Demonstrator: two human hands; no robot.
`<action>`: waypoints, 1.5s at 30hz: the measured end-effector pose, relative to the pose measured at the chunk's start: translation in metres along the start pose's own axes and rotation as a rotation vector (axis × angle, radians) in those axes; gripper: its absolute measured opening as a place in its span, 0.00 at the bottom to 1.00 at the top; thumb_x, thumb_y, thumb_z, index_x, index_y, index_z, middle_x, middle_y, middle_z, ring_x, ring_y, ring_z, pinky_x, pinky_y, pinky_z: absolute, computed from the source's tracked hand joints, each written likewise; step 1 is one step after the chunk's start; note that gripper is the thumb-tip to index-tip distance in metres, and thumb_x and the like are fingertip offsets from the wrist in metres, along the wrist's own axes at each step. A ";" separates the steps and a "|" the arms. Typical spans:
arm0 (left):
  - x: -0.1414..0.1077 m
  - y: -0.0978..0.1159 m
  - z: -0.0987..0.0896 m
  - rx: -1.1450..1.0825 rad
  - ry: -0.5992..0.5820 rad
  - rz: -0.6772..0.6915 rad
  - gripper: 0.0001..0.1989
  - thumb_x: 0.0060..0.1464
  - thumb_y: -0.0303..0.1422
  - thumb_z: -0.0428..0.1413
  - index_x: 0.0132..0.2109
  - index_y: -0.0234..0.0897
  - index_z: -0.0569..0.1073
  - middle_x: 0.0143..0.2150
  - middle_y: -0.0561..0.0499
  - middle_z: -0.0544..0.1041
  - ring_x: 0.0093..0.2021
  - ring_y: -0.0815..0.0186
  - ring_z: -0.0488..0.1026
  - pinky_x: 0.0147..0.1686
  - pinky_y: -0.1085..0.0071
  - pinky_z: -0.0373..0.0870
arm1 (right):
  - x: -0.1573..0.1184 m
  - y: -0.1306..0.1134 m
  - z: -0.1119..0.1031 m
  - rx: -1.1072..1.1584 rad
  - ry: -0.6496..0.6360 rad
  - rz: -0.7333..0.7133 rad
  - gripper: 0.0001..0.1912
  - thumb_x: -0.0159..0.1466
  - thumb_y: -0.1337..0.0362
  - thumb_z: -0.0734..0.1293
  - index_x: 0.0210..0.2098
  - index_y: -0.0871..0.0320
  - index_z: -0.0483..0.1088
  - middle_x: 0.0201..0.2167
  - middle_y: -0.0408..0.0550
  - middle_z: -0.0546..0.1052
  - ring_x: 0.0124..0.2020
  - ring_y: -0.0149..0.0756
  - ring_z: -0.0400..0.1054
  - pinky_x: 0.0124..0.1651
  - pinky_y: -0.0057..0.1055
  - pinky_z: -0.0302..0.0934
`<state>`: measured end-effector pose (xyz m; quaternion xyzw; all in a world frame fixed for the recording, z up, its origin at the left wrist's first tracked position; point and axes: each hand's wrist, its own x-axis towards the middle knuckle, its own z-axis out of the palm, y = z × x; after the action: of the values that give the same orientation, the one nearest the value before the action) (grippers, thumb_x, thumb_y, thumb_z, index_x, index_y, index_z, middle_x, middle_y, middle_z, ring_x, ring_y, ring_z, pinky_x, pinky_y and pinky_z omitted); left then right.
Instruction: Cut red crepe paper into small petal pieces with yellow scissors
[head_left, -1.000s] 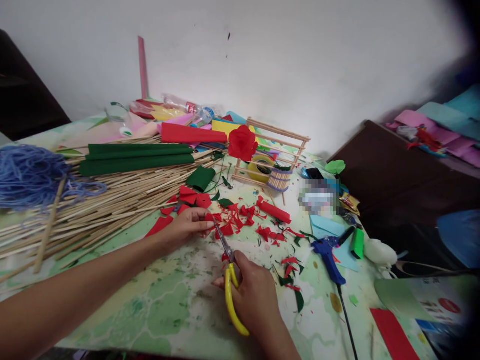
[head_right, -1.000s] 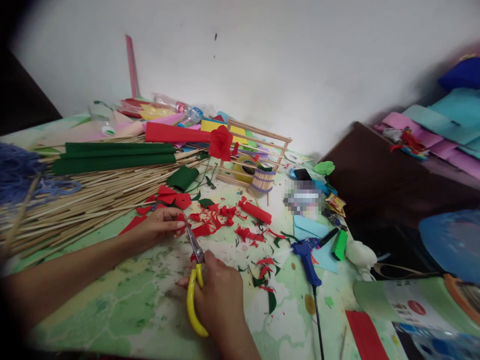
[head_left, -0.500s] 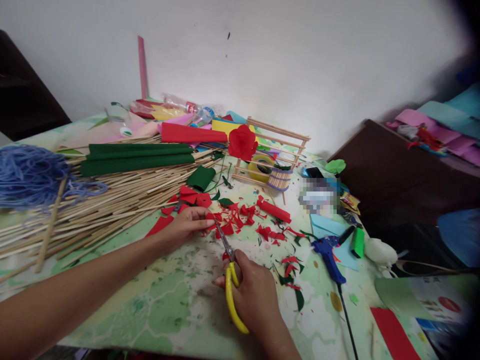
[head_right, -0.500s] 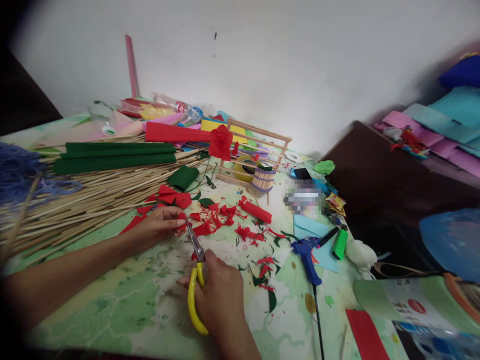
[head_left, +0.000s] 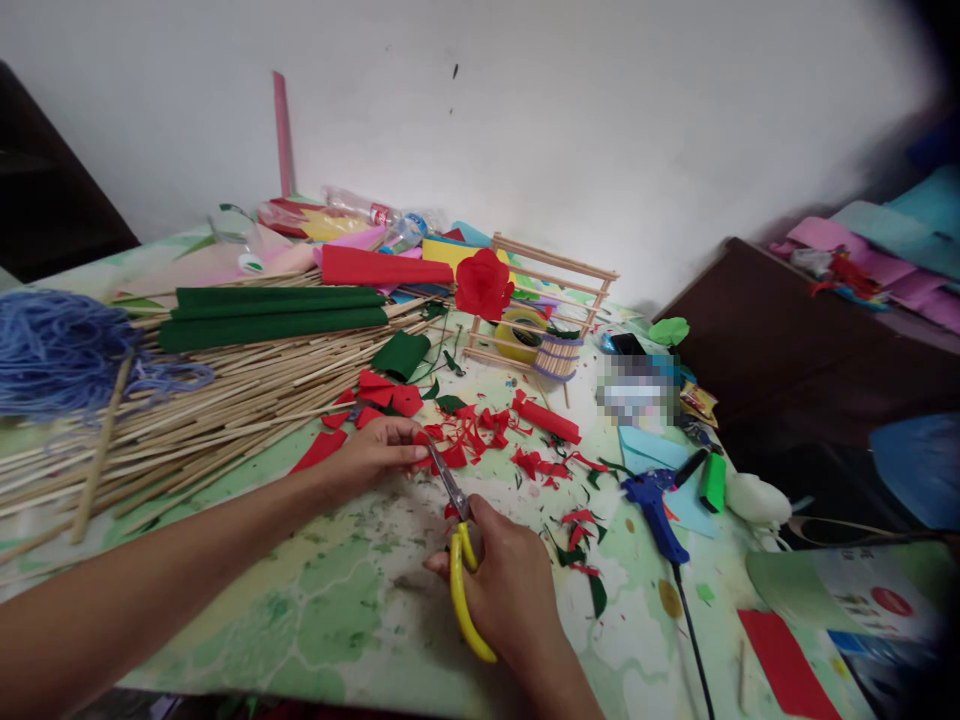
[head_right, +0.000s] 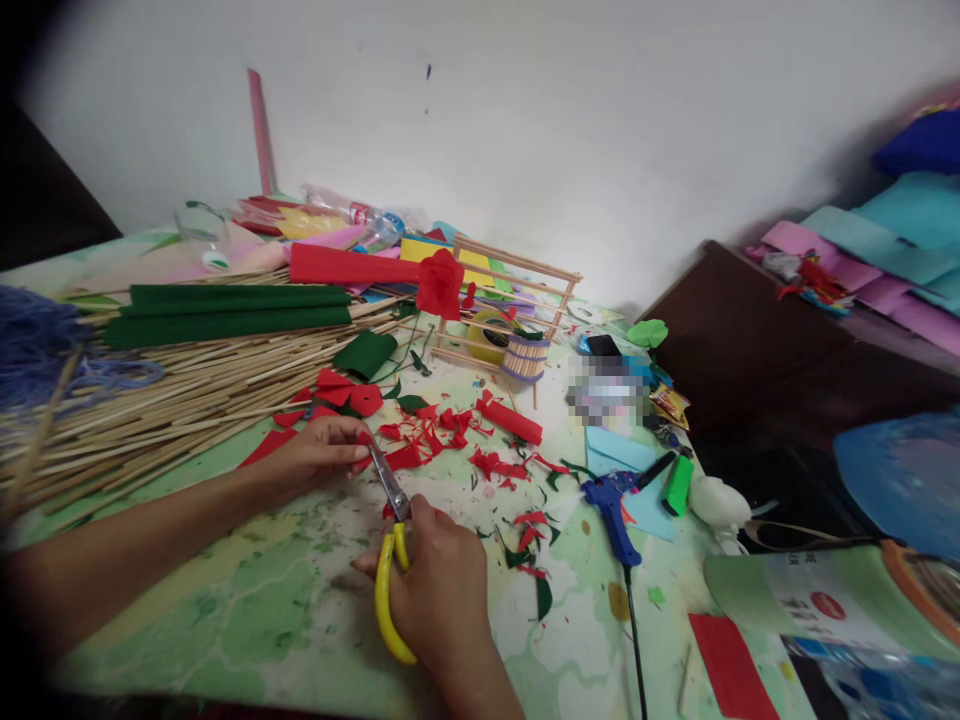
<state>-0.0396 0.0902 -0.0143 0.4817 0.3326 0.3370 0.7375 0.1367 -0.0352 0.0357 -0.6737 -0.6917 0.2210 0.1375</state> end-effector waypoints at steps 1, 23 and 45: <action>0.000 0.000 0.000 0.000 -0.001 0.001 0.09 0.40 0.34 0.64 0.26 0.32 0.74 0.19 0.54 0.72 0.19 0.74 0.63 0.21 0.76 0.59 | 0.000 0.000 0.000 0.003 0.002 -0.005 0.17 0.58 0.50 0.66 0.40 0.54 0.67 0.31 0.43 0.78 0.33 0.36 0.73 0.30 0.25 0.50; -0.003 0.002 -0.001 -0.002 0.023 -0.017 0.10 0.45 0.33 0.62 0.24 0.33 0.70 0.19 0.54 0.69 0.21 0.73 0.62 0.23 0.76 0.56 | 0.001 0.009 0.008 -0.021 0.022 -0.012 0.12 0.62 0.52 0.63 0.38 0.54 0.67 0.25 0.41 0.76 0.28 0.34 0.71 0.27 0.25 0.47; -0.005 0.004 0.004 -0.007 0.038 -0.040 0.10 0.43 0.34 0.63 0.25 0.33 0.71 0.20 0.54 0.71 0.21 0.72 0.64 0.22 0.76 0.59 | 0.001 0.008 0.011 -0.012 0.061 -0.015 0.15 0.59 0.50 0.65 0.39 0.53 0.66 0.27 0.41 0.77 0.30 0.35 0.72 0.28 0.25 0.49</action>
<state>-0.0398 0.0859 -0.0087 0.4659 0.3550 0.3326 0.7391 0.1379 -0.0359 0.0219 -0.6755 -0.6936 0.1953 0.1563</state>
